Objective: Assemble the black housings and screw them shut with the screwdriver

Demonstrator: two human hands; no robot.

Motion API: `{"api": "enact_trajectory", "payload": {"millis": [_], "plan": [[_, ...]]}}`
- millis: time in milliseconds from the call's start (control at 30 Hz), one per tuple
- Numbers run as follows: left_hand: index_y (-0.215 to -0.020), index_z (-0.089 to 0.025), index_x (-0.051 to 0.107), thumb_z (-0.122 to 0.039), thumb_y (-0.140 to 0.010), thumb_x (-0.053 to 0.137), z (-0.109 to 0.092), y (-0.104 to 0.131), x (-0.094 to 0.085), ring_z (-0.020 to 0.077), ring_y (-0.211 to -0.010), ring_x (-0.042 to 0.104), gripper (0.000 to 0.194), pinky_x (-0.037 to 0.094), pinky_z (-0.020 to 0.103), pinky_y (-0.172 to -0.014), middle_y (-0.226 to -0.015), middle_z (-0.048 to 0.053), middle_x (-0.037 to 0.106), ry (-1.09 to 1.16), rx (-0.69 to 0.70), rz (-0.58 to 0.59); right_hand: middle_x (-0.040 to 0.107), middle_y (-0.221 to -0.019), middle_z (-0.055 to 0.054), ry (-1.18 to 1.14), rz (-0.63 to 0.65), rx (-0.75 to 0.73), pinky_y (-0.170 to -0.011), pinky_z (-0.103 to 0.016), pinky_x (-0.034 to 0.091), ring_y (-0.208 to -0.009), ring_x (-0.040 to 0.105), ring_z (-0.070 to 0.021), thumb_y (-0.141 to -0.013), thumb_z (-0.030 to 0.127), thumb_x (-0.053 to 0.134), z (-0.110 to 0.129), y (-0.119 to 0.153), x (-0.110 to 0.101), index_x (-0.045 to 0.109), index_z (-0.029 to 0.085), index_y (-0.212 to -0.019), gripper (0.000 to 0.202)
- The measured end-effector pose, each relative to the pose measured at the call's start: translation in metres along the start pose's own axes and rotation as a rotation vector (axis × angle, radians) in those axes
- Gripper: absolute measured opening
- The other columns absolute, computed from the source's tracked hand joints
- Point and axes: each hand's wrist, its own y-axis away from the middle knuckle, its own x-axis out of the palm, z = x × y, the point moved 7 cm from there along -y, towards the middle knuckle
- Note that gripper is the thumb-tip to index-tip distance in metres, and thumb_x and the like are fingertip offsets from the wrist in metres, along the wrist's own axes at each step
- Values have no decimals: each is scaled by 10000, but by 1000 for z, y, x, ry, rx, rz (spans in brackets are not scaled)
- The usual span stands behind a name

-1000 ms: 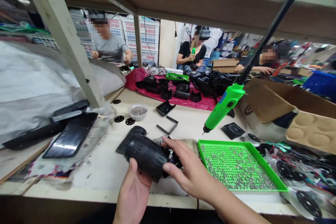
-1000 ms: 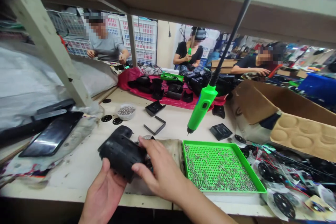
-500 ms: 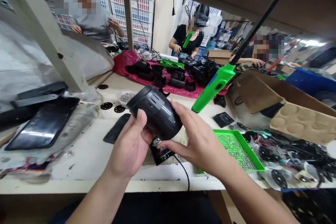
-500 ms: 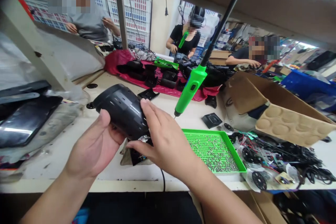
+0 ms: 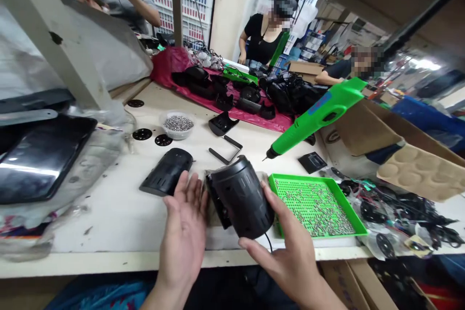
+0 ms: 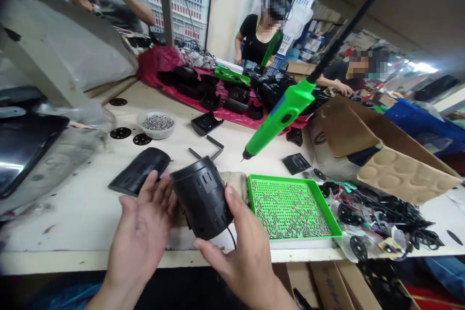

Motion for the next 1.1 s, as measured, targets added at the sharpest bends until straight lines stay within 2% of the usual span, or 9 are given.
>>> {"api": "enact_trajectory", "payload": {"millis": [233,400,567,700,800,900,967,1033,1100], "plan": [[-1371,-370,461,-703,-819,468,16,9,4,201,-1403,335,645,220,389,-1172,-1508,8,417,74,-66,4,631,-1242,-224,53,-2,-21,-910,-431,578,-1138,638,-294,-886,461,610,7,1,28,415,83,-1352,632],[-1405,-384,424,-689,-839,450,15,9,9,171,-1443,250,644,174,355,-1185,-1579,-20,298,28,-27,43,668,-1184,-208,133,23,63,-838,-435,607,-1070,676,-303,-892,541,559,-2,-3,34,453,101,-1303,611],[-1420,-368,407,-684,-835,464,18,5,10,169,-1443,252,667,190,327,-1178,-1584,-12,290,-22,-74,42,702,-1107,-191,142,92,159,-756,-415,628,-956,720,-302,-892,604,501,-9,-6,36,493,113,-1253,610],[-1425,-367,395,-625,-859,495,23,5,9,170,-1446,242,631,206,318,-1169,-1574,-28,309,-139,-164,49,698,-1114,-194,95,134,188,-769,-407,624,-975,715,-304,-878,612,516,-10,-3,36,485,113,-1261,630],[-1406,-352,413,-542,-848,585,22,3,9,204,-1447,242,615,229,334,-1159,-1554,-11,347,-283,-162,81,680,-1160,-195,35,148,190,-824,-402,607,-1039,693,-296,-890,573,522,-15,5,36,455,116,-1295,615],[-1401,-293,397,-497,-775,698,18,-2,10,244,-1398,342,724,289,353,-1127,-1497,55,425,-386,-136,110,663,-1200,-185,-30,134,196,-877,-404,585,-1087,671,-286,-891,546,540,-24,15,36,420,133,-1319,607],[-1386,-249,394,-492,-734,739,18,-6,15,251,-1353,407,776,328,348,-1097,-1445,91,479,-416,-156,178,662,-1199,-179,-72,119,222,-876,-407,585,-1086,672,-285,-889,547,544,-32,21,37,414,143,-1315,602],[-1371,-233,392,-480,-720,756,20,-6,23,240,-1323,441,786,337,334,-1082,-1406,100,513,-425,-186,268,663,-1196,-181,-103,105,236,-864,-407,591,-1081,673,-288,-888,545,545,-36,24,37,412,143,-1311,598],[-1358,-241,391,-468,-707,770,22,-5,29,232,-1284,478,787,346,332,-1065,-1357,93,552,-408,-193,289,658,-1205,-189,-116,91,221,-865,-408,591,-1089,669,-294,-887,537,551,-37,25,37,412,137,-1308,597]]}}
